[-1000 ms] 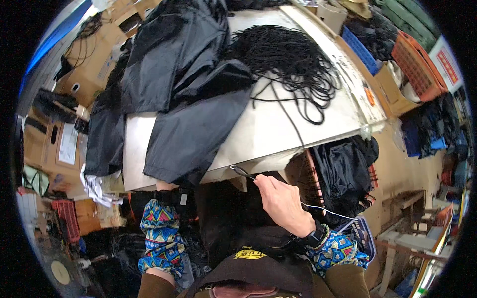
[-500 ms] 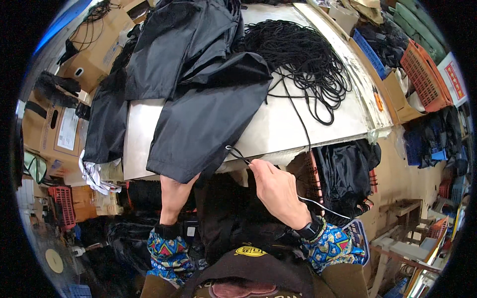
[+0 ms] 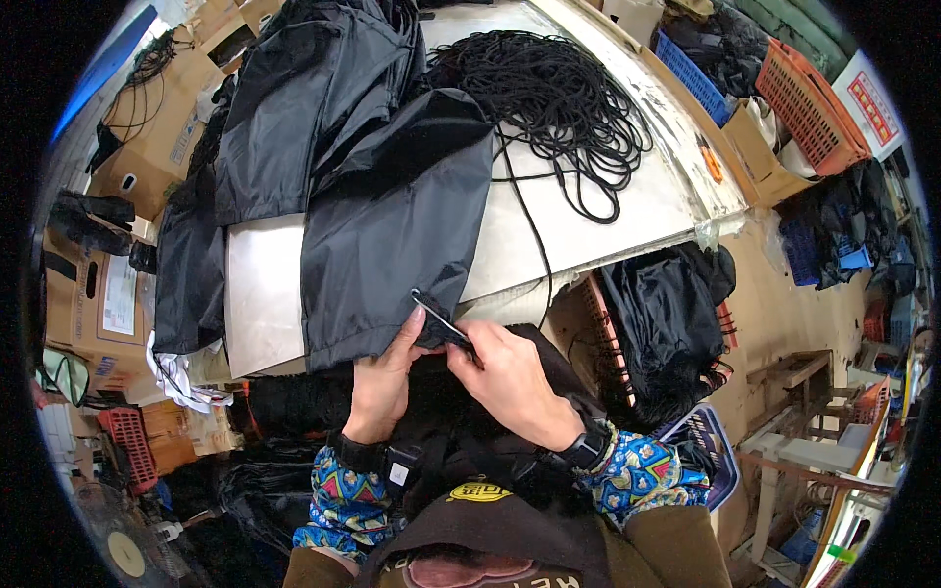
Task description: The person threads black drawstrings through the hems of black fabric bags using a metal threading tool. They repeatedly pick up a bag, insert the tool into the hem, pull the drawstring through, and set the bag aside on the table.
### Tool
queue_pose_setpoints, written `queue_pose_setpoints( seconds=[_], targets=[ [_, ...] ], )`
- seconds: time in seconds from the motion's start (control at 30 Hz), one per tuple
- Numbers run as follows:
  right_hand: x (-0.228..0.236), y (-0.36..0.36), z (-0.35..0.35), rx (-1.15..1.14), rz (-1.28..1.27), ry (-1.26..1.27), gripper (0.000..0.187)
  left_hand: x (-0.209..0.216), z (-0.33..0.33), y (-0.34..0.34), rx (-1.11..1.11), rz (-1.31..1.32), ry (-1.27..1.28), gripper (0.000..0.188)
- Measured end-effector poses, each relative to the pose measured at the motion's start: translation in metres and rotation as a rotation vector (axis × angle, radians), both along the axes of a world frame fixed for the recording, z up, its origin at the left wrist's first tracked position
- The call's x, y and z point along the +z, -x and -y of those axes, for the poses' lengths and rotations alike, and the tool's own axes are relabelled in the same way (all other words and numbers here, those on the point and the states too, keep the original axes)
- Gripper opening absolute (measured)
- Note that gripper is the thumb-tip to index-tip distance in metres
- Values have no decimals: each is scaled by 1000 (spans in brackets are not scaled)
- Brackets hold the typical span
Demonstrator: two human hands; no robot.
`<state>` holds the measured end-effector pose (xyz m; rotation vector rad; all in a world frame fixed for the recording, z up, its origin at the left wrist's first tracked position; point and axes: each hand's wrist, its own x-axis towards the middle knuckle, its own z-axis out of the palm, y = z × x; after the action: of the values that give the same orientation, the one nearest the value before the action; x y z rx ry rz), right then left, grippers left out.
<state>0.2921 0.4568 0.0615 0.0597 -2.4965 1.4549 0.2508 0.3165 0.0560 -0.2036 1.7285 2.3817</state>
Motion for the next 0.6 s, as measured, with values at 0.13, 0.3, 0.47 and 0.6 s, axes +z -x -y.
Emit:
queue_pose_setpoints(
  seconds=[0.13, 0.3, 0.47, 0.6],
  targets=[
    [5, -1, -4, -24, -66, 18, 15, 18, 1, -1, -121, -24, 145, 17],
    [7, 2, -5, -4, -104, 67, 11, 21, 18, -11, -288, -207, 495, 20],
    [19, 6, -15, 28, 37, 49, 9, 28, 18, -1, -270, 130, -42, 18],
    [28, -9, -14, -49, -50, -25, 9, 30, 3, -2, -152, 158, -93, 13]
  ],
)
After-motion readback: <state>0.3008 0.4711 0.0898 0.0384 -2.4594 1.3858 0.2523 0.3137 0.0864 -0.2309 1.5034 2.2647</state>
